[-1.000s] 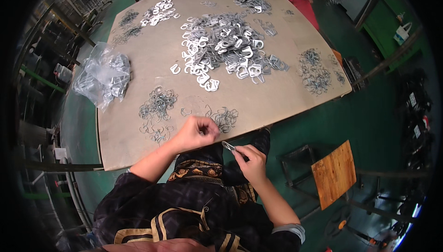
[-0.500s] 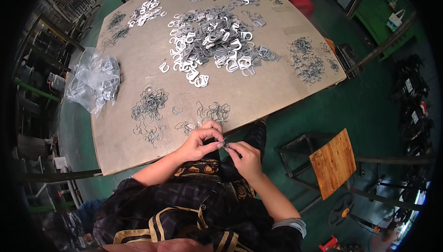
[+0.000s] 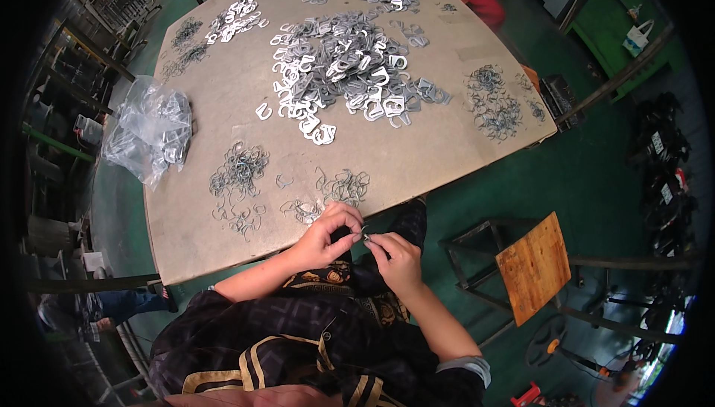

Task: The person sits at a table and repeatedly picks up small metal hooks and wire loops, joining them by hand into assembled units. They place the finished assemblies into a hanging wire basket and continue the process with additional parts from the table.

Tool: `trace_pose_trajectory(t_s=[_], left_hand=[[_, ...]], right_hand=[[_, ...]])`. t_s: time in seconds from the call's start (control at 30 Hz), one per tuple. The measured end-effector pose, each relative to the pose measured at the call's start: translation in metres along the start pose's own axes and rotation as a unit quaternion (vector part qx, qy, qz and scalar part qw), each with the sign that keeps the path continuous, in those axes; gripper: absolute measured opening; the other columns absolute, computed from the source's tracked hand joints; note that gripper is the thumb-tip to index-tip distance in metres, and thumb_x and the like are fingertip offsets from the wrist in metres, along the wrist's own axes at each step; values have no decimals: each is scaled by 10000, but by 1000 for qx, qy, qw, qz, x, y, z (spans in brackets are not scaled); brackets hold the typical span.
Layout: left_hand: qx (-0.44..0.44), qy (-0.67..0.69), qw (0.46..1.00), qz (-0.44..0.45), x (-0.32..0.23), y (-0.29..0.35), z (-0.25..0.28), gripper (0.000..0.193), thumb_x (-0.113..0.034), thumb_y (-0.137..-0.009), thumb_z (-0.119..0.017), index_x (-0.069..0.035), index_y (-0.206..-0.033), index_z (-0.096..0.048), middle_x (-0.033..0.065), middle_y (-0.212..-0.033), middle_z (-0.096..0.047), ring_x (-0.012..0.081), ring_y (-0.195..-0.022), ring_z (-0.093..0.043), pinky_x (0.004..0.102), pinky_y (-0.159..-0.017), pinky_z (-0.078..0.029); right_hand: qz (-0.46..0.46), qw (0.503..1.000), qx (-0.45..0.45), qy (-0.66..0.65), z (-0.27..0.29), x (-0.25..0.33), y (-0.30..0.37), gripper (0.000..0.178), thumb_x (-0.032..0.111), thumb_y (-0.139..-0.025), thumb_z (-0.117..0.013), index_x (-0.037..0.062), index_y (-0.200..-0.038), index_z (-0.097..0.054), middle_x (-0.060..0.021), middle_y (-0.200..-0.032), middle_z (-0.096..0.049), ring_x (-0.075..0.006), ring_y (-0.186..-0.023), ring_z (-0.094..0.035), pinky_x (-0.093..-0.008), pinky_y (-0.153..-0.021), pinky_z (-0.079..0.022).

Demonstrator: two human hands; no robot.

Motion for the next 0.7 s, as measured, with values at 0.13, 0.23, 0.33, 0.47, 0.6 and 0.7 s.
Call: trace_pose_trajectory(t_s=[0.13, 0.23, 0.33, 0.47, 0.6, 0.7], left_hand=[[5, 4, 1000, 20, 5, 7, -8, 159, -29, -821, -631, -58, -952, -544, 86, -958, -617, 281, -955, -579, 388, -913, -399], [15, -15, 1000, -14, 2, 11, -8, 157, -14, -833, -612, -64, -964, -543, 80, -951, -627, 277, -939, -589, 385, -912, -399], [38, 3, 999, -27, -4, 12, -10, 147, -8, -843, -612, -66, -959, -544, 77, -966, -621, 271, -941, -586, 376, -904, -398], [58, 12, 998, -35, -6, 10, -11, 147, -10, -845, -619, -72, -956, -544, 73, -974, -615, 268, -942, -586, 372, -894, -397], [60, 5, 998, -29, -6, 10, -7, 148, -7, -847, -619, -72, -957, -544, 73, -972, -618, 261, -948, -590, 368, -904, -394], [52, 6, 999, -14, -3, 14, -5, 143, -13, -851, -624, -71, -958, -548, 72, -979, -620, 260, -969, -590, 369, -912, -393]], right_hand=[[33, 999, 21, 2, 3, -8, -3, 94, 48, -775, -745, 5, -840, -693, -113, -784, -681, -250, -686, -674, -322, -602, -517], [71, 997, 8, -25, 23, -25, -33, 79, 68, -759, -733, 5, -779, -689, -121, -762, -671, -247, -675, -667, -319, -621, -519], [14, 996, -43, 83, 38, -67, -94, 267, 181, -822, -695, -5, -1014, -677, -192, -958, -663, -340, -859, -661, -393, -762, -525], [17, 981, -67, 182, 39, -140, -197, 584, 322, -852, -677, 56, -1343, -507, -227, -1375, -483, -383, -1276, -459, -449, -1062, -368], [-87, 951, -61, 291, 32, -185, -264, 625, 365, -870, -638, 111, -1411, -455, -193, -1439, -444, -376, -1351, -376, -479, -1131, -267], [-139, 944, 14, 298, 18, -190, -281, 601, 350, -885, -609, 137, -1423, -448, -181, -1428, -460, -356, -1349, -383, -497, -1128, -260]])
Point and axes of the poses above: each hand's wrist, its own y-axis away from the middle knuckle, its own z-axis out of the back of the hand, x = y × z, the point moved 4 cm from there along -y, towards the middle knuckle
